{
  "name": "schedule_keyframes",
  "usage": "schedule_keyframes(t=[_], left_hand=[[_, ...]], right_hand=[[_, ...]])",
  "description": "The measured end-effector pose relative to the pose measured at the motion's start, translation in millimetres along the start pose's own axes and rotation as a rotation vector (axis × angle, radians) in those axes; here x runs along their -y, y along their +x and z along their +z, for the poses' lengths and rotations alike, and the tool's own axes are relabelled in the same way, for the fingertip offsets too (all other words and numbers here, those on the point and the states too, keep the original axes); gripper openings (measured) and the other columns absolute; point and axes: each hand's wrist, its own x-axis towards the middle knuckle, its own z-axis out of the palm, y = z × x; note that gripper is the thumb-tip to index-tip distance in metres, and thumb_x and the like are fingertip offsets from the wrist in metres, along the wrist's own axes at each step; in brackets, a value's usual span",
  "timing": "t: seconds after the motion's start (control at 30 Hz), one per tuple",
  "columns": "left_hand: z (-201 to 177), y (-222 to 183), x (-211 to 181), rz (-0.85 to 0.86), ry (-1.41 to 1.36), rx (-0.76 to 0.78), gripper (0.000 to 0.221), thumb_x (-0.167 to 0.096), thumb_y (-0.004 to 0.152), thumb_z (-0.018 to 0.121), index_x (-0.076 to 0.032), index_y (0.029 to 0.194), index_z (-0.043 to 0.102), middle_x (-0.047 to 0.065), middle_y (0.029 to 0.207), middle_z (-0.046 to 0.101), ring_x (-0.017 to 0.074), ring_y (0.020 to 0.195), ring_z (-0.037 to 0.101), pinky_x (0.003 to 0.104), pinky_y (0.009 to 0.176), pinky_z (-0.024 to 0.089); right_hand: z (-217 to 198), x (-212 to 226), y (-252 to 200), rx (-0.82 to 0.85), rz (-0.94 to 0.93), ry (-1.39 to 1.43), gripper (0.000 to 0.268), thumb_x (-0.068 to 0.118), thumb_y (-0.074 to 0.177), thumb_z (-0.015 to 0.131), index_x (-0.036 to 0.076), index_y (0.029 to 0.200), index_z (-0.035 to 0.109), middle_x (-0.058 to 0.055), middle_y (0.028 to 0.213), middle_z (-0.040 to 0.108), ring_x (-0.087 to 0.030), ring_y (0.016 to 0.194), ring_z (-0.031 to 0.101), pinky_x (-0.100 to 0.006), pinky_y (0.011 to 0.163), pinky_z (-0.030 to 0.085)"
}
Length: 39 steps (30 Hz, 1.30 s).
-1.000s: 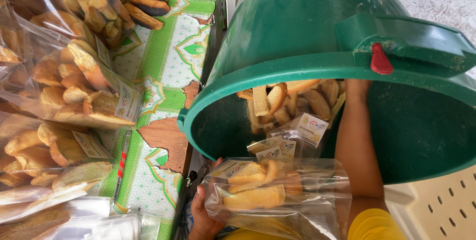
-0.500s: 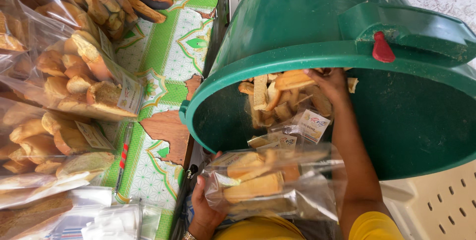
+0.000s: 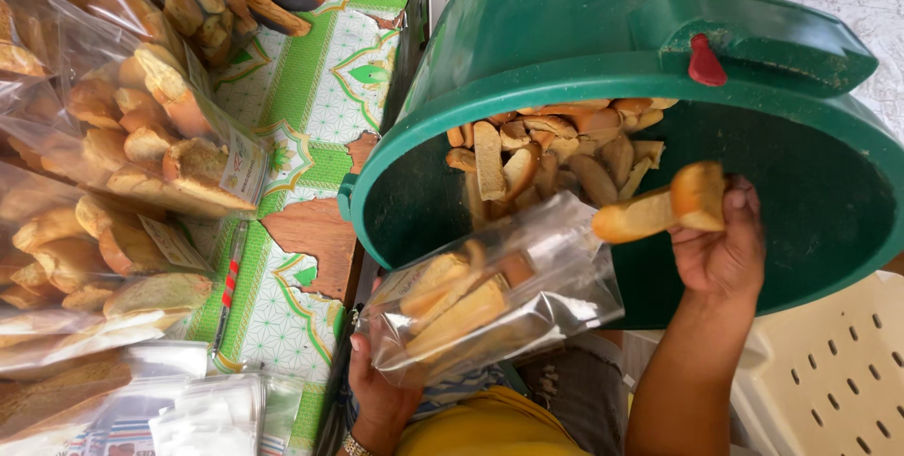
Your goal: The person packs biscuit pieces from a green bucket into clear plastic bags, seals them, and places them on a table. The person also uses a pen to write on the labels of the bags.
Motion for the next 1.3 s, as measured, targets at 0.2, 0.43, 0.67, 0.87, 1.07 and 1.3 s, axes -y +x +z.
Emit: schedule_keyframes(t=[0.2, 0.43, 0.67, 0.87, 1.07, 1.3], left_hand=[[5.3, -2.2, -4.8, 0.005, 0.036, 0.039, 0.106, -0.067, 0.082, 0.063, -0.016, 0.163, 0.018, 0.015, 0.163, 0.032, 0.0374, 0.148, 0.034, 0.056, 0.12, 0.027], [2.0, 4.2, -5.9, -0.003, 0.131, -0.002, 0.105, -0.066, 0.083, 0.064, -0.014, 0.163, 0.02, 0.015, 0.164, 0.032, 0.0358, 0.149, 0.034, 0.053, 0.121, 0.027], [0.5, 3.0, -3.7, 0.005, 0.102, 0.053, 0.108, -0.067, 0.085, 0.064, -0.011, 0.164, 0.019, 0.018, 0.165, 0.031, 0.0375, 0.15, 0.033, 0.052, 0.122, 0.027], [-17.5, 5.8, 0.4, -0.073, 0.048, 0.076, 0.108, -0.07, 0.083, 0.062, -0.008, 0.162, 0.024, 0.02, 0.161, 0.036, 0.0378, 0.145, 0.039, 0.052, 0.119, 0.033], [-47.8, 7.6, 14.8, -0.236, -0.167, -0.165, 0.096, -0.077, 0.087, 0.049, -0.007, 0.153, 0.037, 0.021, 0.146, 0.05, 0.0394, 0.13, 0.052, 0.056, 0.109, 0.042], [-53.4, 3.8, 15.3, -0.25, -0.244, -0.083, 0.099, -0.078, 0.087, 0.045, -0.005, 0.153, 0.038, 0.022, 0.148, 0.051, 0.0409, 0.132, 0.052, 0.056, 0.109, 0.042]], right_hand=[[24.2, 10.8, -17.7, 0.115, 0.048, -0.749, 0.03, 0.006, 0.093, 0.078, 0.005, 0.117, 0.061, -0.01, 0.122, 0.066, -0.02, 0.111, 0.064, -0.037, 0.099, 0.054], [75.3, 7.3, -45.9, 0.504, 0.053, -1.117, 0.03, 0.007, 0.083, 0.081, 0.002, 0.108, 0.064, -0.011, 0.118, 0.061, -0.019, 0.112, 0.062, -0.031, 0.097, 0.054], [104.4, 11.3, -44.8, 0.475, 0.198, -0.989, 0.027, 0.018, 0.093, 0.075, 0.003, 0.112, 0.064, -0.016, 0.123, 0.065, -0.025, 0.116, 0.065, -0.038, 0.099, 0.059], [102.6, 13.5, -41.3, 1.361, 0.146, -1.102, 0.052, 0.027, 0.105, 0.05, -0.009, 0.142, 0.055, -0.034, 0.146, 0.056, -0.052, 0.132, 0.051, -0.06, 0.108, 0.04], [49.6, -41.9, 45.6, 0.292, 0.34, -0.874, 0.039, 0.032, 0.107, 0.062, -0.001, 0.127, 0.066, -0.016, 0.101, 0.07, -0.022, 0.079, 0.066, -0.034, 0.067, 0.053], [41.2, -233.8, 70.0, 0.269, 0.527, -2.009, 0.081, 0.05, 0.091, 0.067, 0.009, 0.154, 0.039, -0.022, 0.106, 0.071, -0.04, 0.102, 0.069, -0.055, 0.091, 0.053]])
